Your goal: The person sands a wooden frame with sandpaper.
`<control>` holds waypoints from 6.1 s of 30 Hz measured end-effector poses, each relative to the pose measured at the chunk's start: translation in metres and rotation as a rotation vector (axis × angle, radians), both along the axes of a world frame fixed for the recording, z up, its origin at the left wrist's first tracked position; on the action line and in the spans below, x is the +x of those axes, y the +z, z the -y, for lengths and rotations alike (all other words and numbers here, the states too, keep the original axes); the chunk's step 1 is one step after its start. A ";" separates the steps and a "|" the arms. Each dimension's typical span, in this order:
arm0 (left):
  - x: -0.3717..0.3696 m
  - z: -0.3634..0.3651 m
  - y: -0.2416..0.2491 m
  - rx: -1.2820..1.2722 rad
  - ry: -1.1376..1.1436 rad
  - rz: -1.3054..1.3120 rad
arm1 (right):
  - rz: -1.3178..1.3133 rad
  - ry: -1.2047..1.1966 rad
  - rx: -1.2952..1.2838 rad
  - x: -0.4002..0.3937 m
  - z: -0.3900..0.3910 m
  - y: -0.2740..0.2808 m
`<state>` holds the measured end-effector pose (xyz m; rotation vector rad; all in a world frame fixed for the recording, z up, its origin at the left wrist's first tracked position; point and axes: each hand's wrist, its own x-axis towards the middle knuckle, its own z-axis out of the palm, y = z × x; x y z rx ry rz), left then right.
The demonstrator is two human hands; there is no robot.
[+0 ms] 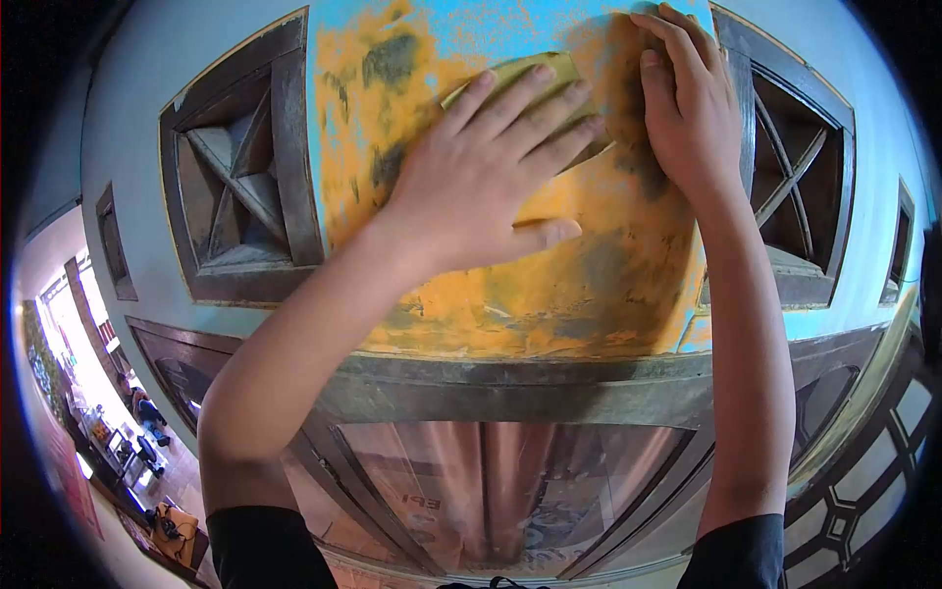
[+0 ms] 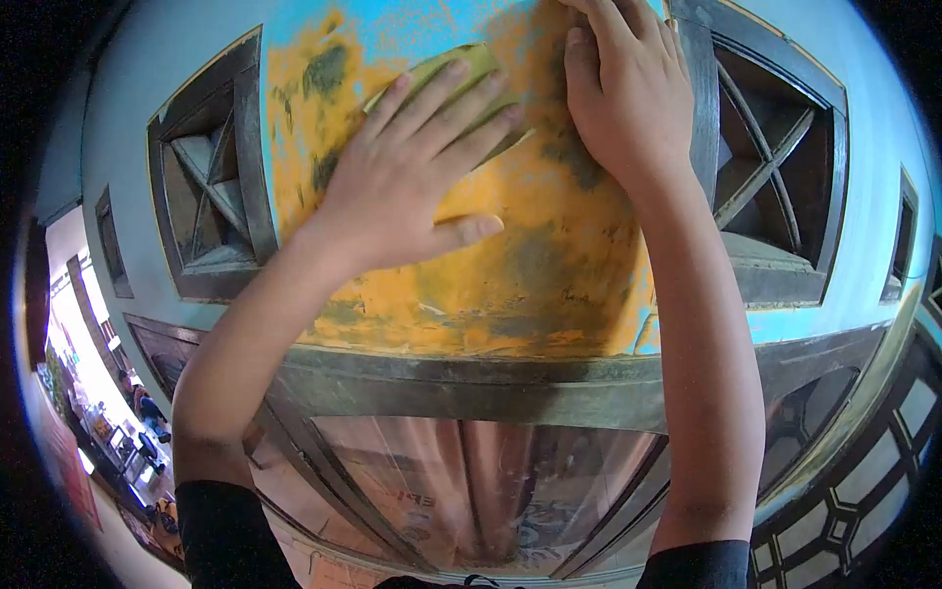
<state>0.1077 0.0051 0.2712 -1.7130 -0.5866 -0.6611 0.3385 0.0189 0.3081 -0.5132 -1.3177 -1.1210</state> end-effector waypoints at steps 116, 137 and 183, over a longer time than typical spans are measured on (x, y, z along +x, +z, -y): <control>-0.116 0.020 -0.241 -0.233 0.086 0.509 | -0.073 -0.007 -0.493 -0.084 0.034 -0.241; -0.106 0.016 -0.262 -0.264 -0.006 0.657 | 0.009 0.022 -0.546 -0.126 0.034 -0.282; -0.249 0.007 -0.258 -0.010 0.069 0.859 | 0.229 -0.096 -0.502 -0.236 0.036 -0.251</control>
